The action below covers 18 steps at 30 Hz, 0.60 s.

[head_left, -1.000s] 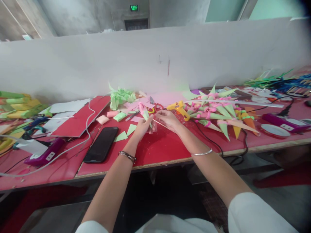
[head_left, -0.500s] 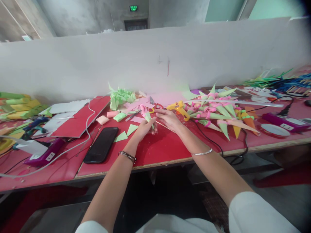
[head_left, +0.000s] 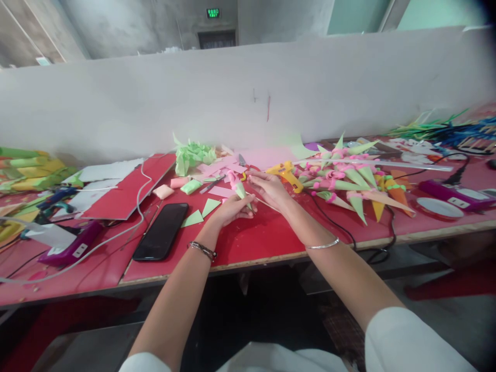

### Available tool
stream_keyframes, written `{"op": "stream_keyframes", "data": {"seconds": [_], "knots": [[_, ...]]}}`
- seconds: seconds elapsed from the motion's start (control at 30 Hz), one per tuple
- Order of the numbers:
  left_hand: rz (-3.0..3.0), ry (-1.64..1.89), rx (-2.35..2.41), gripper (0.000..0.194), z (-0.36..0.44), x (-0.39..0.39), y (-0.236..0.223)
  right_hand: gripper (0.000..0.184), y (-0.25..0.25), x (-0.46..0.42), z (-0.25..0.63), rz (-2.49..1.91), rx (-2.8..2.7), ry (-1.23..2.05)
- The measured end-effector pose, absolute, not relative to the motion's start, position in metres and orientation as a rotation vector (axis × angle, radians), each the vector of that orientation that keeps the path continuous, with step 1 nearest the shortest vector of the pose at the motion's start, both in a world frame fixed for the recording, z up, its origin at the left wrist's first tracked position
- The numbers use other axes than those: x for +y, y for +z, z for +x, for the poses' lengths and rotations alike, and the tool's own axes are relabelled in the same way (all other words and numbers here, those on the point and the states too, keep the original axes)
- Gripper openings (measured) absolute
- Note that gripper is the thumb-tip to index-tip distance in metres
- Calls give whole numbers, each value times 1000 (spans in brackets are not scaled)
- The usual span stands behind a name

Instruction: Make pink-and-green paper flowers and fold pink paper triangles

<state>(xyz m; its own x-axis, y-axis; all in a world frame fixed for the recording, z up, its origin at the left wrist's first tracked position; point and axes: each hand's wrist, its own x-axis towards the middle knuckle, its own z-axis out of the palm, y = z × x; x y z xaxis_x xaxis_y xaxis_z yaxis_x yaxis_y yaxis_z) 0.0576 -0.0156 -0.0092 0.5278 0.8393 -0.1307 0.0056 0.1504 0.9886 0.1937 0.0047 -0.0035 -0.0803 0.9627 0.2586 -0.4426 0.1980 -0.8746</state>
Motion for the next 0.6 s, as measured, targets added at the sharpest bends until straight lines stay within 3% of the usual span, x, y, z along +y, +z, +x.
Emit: {"op": "stream_keyframes", "data": {"seconds": [0.6], "knots": [[1397, 768, 905, 18, 58, -10, -15, 12, -2, 0, 187, -657, -1342, 1154]]}}
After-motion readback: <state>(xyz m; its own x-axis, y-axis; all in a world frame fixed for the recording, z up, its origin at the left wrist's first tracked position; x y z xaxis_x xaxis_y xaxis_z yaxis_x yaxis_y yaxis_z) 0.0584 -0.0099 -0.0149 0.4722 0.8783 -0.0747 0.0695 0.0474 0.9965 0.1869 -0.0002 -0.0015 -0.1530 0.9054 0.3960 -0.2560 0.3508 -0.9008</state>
